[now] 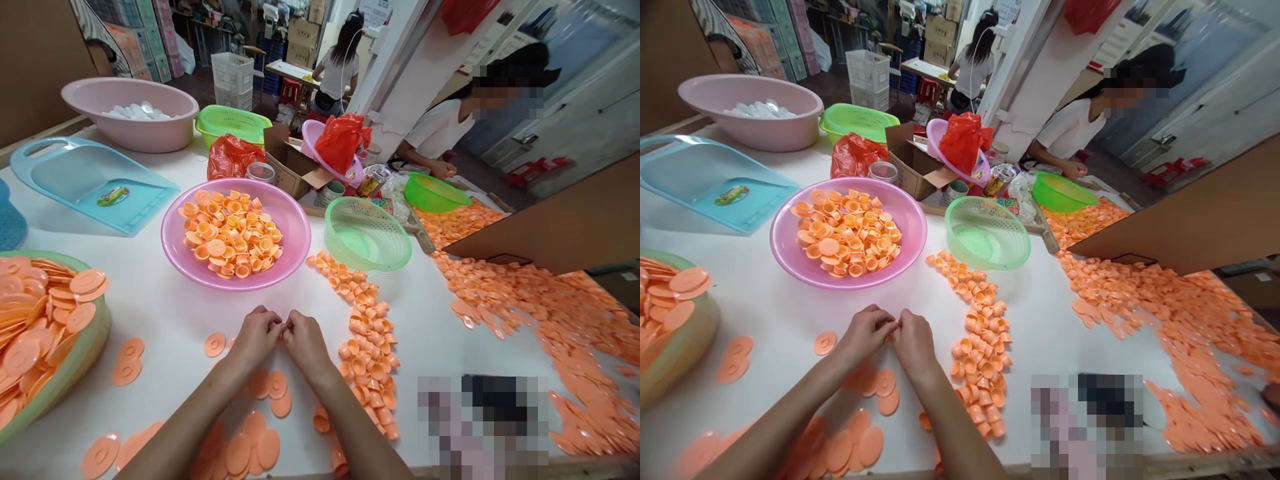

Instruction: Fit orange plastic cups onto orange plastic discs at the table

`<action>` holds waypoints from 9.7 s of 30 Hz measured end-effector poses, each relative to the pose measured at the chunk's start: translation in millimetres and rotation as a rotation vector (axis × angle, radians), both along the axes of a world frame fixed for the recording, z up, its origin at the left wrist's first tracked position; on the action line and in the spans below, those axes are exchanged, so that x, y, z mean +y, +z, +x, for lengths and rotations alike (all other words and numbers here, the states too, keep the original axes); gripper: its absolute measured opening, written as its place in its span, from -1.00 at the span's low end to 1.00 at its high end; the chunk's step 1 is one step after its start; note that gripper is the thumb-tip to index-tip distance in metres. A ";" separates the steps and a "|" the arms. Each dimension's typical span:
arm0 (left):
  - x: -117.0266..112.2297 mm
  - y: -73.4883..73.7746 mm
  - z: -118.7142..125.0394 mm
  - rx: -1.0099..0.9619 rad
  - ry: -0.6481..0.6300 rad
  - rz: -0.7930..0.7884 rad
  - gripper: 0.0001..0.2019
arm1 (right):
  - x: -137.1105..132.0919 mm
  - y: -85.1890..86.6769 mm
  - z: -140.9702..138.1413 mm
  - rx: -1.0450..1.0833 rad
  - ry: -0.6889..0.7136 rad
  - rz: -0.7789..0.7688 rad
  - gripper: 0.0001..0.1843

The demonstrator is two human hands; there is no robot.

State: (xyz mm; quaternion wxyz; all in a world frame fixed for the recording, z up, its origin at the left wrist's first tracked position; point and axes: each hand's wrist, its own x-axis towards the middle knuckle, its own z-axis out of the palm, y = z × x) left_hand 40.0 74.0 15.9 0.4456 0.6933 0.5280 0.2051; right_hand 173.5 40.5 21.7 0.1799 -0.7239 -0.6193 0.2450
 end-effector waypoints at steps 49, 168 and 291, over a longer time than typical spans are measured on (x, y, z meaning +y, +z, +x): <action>-25.9 -5.8 2.1 0.236 -0.152 0.339 -0.91 | -64.4 6.9 58.8 0.213 -0.117 0.104 -0.78; -38.9 -2.0 -2.1 0.151 -0.188 0.159 -0.81 | -37.8 -3.7 8.9 0.313 -0.153 -0.065 -0.87; -90.6 -16.2 -66.1 0.151 -0.009 0.134 -0.87 | -69.1 12.3 -11.6 0.721 -0.196 -0.228 -0.96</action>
